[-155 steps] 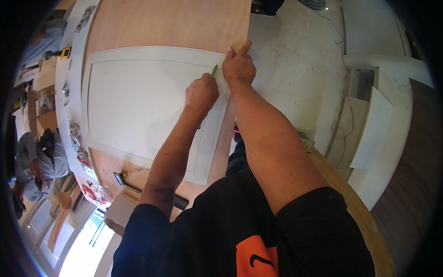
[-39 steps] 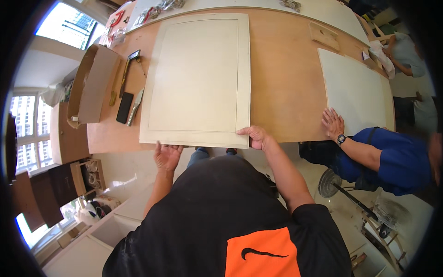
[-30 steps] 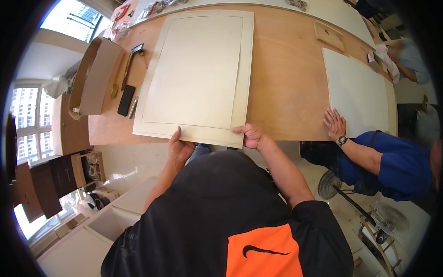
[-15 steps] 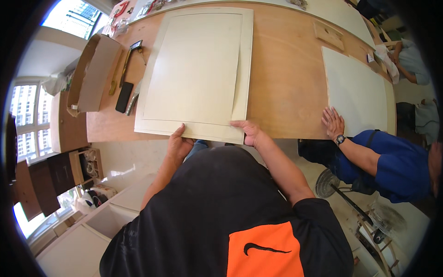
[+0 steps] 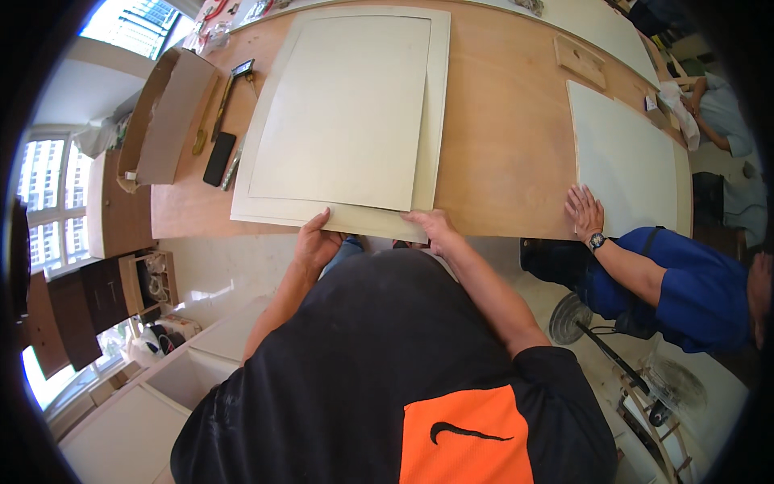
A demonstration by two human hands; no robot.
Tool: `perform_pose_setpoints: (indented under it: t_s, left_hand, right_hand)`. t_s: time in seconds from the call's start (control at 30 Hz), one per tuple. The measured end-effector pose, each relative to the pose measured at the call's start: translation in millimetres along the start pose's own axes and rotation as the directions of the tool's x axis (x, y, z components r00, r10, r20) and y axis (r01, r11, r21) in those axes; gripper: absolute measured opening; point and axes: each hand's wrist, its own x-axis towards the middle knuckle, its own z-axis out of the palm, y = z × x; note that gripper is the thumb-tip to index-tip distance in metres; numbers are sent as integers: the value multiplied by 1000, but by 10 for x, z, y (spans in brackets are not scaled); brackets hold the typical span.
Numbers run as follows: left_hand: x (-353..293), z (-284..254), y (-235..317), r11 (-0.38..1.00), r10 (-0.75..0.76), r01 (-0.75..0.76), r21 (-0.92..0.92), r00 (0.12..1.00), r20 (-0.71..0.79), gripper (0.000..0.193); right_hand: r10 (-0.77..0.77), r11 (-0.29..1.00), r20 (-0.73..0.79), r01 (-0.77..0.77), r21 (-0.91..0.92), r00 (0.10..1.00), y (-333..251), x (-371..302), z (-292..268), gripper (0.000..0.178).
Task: The person cuts out the center panel of a frame using a blade, removes and sets aside the inner piece, and sands the edges of the frame with a sanding block.
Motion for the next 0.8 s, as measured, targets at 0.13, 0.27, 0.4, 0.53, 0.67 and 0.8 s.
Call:
perform_pose_setpoints:
  t_s: [0.13, 0.27, 0.4, 0.53, 0.67, 0.8]
  left_hand:
    - [-39, 121, -10, 954, 26, 15, 299, 991, -130, 36]
    - [-91, 272, -30, 970, 84, -56, 239, 990, -111, 36]
    - [-224, -32, 35, 990, 70, -76, 121, 996, 56, 49]
    - [-338, -597, 227, 956, 183, -215, -199, 969, -165, 60]
    - [-463, -1120, 693, 976, 217, -218, 20, 950, -226, 52]
    - [-485, -996, 940, 952, 304, -283, 118, 919, -249, 40]
  right_hand:
    - [-32, 995, -266, 6, -98, 964, -37, -20, 139, 34]
    - [-67, 996, -145, 59, -59, 987, -64, -197, -76, 37]
    - [-106, 980, 104, 85, 182, 989, -75, -216, -292, 39]
    - [-148, 967, 58, 132, 216, 987, -232, -244, -582, 36]
    - [-85, 980, 8, 83, 182, 996, -281, -169, -1141, 39]
    - [-254, 931, 135, 204, 304, 958, -287, -280, -1242, 60]
